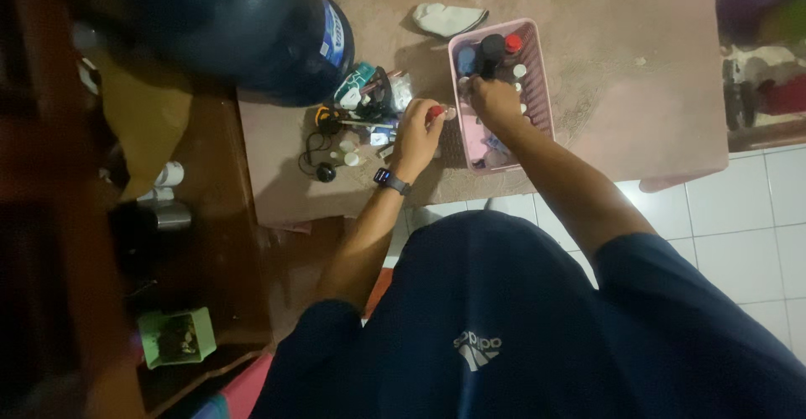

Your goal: The person sorts various small items, including bottles, boxes, and miscellaneous objects, from a cluttered table into a pink plastic basket. The person handles items one by one, picking them up and placing them into the basket.

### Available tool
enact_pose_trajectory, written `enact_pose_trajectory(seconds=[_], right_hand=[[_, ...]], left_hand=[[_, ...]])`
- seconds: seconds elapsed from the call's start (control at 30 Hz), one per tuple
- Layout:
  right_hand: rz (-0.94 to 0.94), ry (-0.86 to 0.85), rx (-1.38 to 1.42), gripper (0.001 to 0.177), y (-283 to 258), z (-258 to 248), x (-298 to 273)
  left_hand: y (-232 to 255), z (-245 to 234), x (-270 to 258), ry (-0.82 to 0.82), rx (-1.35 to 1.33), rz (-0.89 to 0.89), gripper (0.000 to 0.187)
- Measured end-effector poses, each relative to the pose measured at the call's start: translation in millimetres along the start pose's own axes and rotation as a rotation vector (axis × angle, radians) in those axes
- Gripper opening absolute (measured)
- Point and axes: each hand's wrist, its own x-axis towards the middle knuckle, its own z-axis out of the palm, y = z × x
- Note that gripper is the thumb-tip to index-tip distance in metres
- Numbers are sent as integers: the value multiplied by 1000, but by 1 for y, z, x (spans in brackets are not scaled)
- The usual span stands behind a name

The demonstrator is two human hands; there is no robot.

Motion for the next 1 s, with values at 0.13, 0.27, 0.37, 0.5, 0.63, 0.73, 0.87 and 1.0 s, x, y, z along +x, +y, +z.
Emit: enact_pose_trajectory(seconds=[0.13, 0.27, 0.37, 0.5, 0.63, 0.73, 0.87, 1.0], right_hand=[[10, -29, 26, 24, -9, -24, -4], [-26, 51, 148, 35, -10, -53, -12], [-56, 138, 192, 45, -3, -70, -19], [39, 55, 182, 22, 10, -84, -29], [127, -16, 177, 26, 10, -99, -34], [185, -33, 246, 29, 1, -115, -42], [165, -95, 248, 36, -6, -137, -46], [168, -130, 176, 33, -10, -149, -47]], left_hand=[[5, 5, 2, -31, -57, -38, 16], [3, 24, 10, -78, 96, 87, 16], [-2, 54, 24, -146, 127, 152, 13], [-21, 87, 27, -174, 614, 167, 13], [-50, 120, 44, -203, 750, 325, 18], [-67, 147, 47, -97, 682, 292, 20], [-86, 180, 49, -165, 897, 253, 23], [-103, 205, 58, -71, 1056, 174, 25]])
